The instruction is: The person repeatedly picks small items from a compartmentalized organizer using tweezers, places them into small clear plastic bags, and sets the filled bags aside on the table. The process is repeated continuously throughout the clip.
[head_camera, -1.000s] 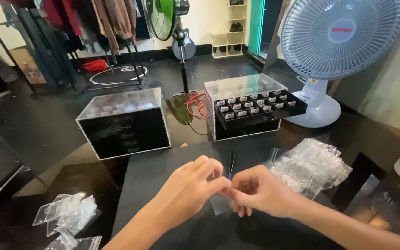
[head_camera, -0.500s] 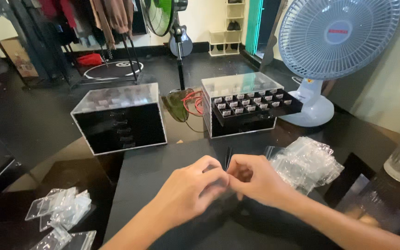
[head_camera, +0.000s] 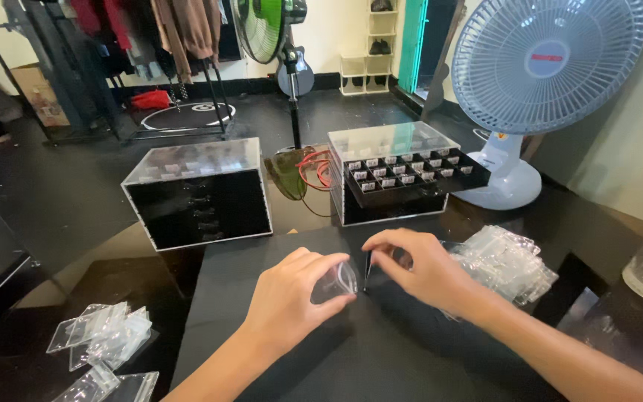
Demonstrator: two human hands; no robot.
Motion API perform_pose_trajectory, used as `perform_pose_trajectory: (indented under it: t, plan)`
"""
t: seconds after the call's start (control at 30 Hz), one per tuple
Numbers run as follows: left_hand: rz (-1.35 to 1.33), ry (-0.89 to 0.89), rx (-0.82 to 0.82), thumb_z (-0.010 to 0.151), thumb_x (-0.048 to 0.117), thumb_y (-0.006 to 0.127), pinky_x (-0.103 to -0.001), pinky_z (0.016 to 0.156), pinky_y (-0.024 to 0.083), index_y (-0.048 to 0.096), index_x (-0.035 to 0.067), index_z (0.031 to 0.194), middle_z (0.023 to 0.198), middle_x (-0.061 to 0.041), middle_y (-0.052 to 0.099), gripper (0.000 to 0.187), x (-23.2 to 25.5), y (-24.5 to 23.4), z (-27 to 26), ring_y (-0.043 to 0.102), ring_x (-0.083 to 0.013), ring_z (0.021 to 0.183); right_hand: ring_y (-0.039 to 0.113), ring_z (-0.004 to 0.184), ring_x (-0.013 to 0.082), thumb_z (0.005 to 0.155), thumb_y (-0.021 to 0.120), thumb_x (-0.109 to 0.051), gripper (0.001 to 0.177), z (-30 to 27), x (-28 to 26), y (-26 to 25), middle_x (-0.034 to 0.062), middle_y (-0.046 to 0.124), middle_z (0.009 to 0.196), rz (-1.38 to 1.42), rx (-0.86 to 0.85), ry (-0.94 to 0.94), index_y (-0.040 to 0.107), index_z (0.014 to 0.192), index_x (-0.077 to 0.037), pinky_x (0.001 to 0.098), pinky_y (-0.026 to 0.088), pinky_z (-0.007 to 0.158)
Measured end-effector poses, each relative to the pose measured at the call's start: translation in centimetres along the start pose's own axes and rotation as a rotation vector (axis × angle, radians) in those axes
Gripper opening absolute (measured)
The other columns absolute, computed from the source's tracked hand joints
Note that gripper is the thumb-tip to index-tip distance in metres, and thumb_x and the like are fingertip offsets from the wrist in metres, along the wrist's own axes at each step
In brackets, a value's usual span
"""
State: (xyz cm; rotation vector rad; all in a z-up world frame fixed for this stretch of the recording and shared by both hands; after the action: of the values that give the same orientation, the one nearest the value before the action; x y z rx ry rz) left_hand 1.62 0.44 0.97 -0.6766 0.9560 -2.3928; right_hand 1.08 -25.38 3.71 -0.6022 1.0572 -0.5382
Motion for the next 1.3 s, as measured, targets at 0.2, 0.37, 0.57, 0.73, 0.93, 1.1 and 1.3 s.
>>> perform_pose_trajectory:
  t: [0.2,0.37,0.57,0.73,0.93,1.1,1.3]
  plan:
    - [-0.011,-0.140,-0.048,0.089,0.051,0.090,-0.034,0.071,0.056,0.076,0.031,0.128,0.102,0.017,0.078,0.046,-0.1,0.0,0.2,0.065,-0.0114,0.098,0.061,0.125,0.0300,0.103,0.074,-0.012,0.024,1.4,6.3,1.5,0.0017,0.074,0.136,-0.626,-0.207,-0.650,0.082,0.125,-0.016,0.0482,0.056,0.090]
    - [0.003,-0.131,-0.011,0.091,0.054,0.088,-0.034,0.073,0.057,0.077,0.030,0.130,0.101,0.015,0.077,0.048,-0.1,-0.2,0.0,0.066,-0.0129,0.099,0.061,0.101,0.0291,0.106,0.075,-0.014,0.004,1.1,4.2,0.3,0.0053,0.066,0.111,-0.580,-0.171,-0.730,0.071,0.108,-0.013,0.0432,0.053,0.083]
    - [0.020,-0.056,0.096,0.093,0.049,0.087,-0.033,0.067,0.058,0.077,0.027,0.128,0.095,0.014,0.074,0.043,0.0,-0.6,0.4,0.065,-0.0120,0.092,0.073,0.089,0.0192,0.105,0.049,0.011,0.023,1.0,-0.4,-6.9,0.0119,0.069,0.108,-0.060,0.167,-0.536,0.059,0.120,-0.004,0.0292,0.064,0.069]
    - [0.024,0.051,0.097,0.093,0.047,0.089,-0.034,0.070,0.058,0.078,0.023,0.128,0.095,0.009,0.075,0.044,0.6,0.3,-0.1,0.067,-0.0154,0.090,0.081,0.096,0.0282,0.120,0.056,-0.011,0.013,2.4,-1.2,-11.6,0.0199,0.070,0.111,0.228,0.537,-0.361,0.056,0.118,0.001,0.0365,0.074,0.063]
    - [0.015,0.059,0.031,0.095,0.047,0.088,-0.035,0.066,0.056,0.078,0.022,0.127,0.091,0.009,0.073,0.042,0.3,0.8,-0.3,0.064,-0.0159,0.086,0.085,0.089,0.0261,0.119,0.063,0.001,0.009,4.4,1.9,-12.7,0.0178,0.076,0.096,0.015,0.647,-0.266,0.063,0.110,0.002,0.0334,0.071,0.073]
    - [0.016,0.031,-0.013,0.095,0.050,0.087,-0.036,0.068,0.055,0.078,0.023,0.129,0.090,0.008,0.073,0.044,0.0,1.0,-0.5,0.064,-0.0166,0.086,0.081,0.095,0.0167,0.115,0.070,-0.010,0.007,4.9,3.8,-11.3,0.0067,0.082,0.097,-0.246,0.646,-0.234,0.070,0.111,-0.004,0.0310,0.067,0.078]
    - [0.002,0.035,-0.011,0.094,0.048,0.089,-0.036,0.064,0.056,0.078,0.023,0.123,0.086,0.010,0.072,0.040,0.3,1.2,-0.6,0.065,-0.0157,0.082,0.078,0.086,0.0183,0.115,0.070,-0.011,0.015,5.1,4.7,-11.1,0.0071,0.083,0.101,-0.219,0.638,-0.199,0.065,0.103,-0.003,0.0315,0.066,0.073]
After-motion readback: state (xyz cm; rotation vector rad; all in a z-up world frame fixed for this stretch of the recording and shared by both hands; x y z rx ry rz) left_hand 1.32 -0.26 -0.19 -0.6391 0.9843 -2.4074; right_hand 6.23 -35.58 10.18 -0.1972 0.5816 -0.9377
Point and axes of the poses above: each hand's wrist, its own z-axis towards the middle knuckle, its own y-axis out of the palm, x = y × z, the point moved 1 cm from there along z, towards the middle knuckle
